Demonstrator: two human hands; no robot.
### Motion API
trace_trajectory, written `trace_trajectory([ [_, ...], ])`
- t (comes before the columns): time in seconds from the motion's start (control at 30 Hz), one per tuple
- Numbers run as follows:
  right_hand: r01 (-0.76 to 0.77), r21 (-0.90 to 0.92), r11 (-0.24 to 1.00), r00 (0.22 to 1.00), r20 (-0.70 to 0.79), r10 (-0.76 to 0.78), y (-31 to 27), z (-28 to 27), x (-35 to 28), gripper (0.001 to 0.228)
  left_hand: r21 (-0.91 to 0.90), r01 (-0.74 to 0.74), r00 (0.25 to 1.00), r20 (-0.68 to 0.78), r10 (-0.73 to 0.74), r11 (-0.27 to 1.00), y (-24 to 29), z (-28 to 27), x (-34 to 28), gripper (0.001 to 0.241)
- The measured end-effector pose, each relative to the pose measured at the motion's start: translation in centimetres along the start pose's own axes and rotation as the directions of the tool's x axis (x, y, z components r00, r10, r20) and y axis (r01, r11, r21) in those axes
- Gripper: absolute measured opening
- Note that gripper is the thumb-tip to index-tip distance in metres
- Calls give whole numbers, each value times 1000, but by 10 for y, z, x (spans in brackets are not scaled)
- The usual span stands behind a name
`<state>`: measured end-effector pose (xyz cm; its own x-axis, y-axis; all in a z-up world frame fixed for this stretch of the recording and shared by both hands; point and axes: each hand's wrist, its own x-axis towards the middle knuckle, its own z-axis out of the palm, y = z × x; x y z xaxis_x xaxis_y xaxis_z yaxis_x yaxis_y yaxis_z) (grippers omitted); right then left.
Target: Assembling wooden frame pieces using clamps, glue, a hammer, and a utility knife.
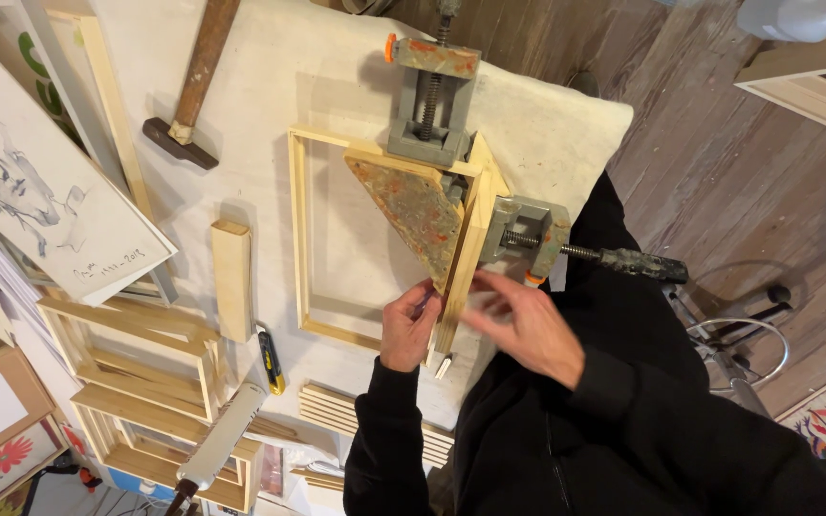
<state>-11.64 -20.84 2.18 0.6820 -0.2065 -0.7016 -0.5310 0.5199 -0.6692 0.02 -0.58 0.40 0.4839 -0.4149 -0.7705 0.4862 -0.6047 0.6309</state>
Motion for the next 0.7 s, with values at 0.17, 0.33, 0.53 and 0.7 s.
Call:
trace_trajectory([
  [0.17,239,-627,741,956,17,-294,-84,-52,-2,39,40,42,999,-37,-40,998,-4,1,-1,40],
  [0.33,280,-586,760,885,-148,-441,-117,-61,62,24,7,10,999,-38,-10,1000,1,3,5,39],
  [0.53,323,-592,738,897,-57,-439,-104,-58,88,24,24,44,998,-48,-43,999,9,8,0,39],
  [0.7,264,-532,804,915,-125,-383,-104,-52,87,24,88,56,998,-45,-53,995,18,11,-3,42],
])
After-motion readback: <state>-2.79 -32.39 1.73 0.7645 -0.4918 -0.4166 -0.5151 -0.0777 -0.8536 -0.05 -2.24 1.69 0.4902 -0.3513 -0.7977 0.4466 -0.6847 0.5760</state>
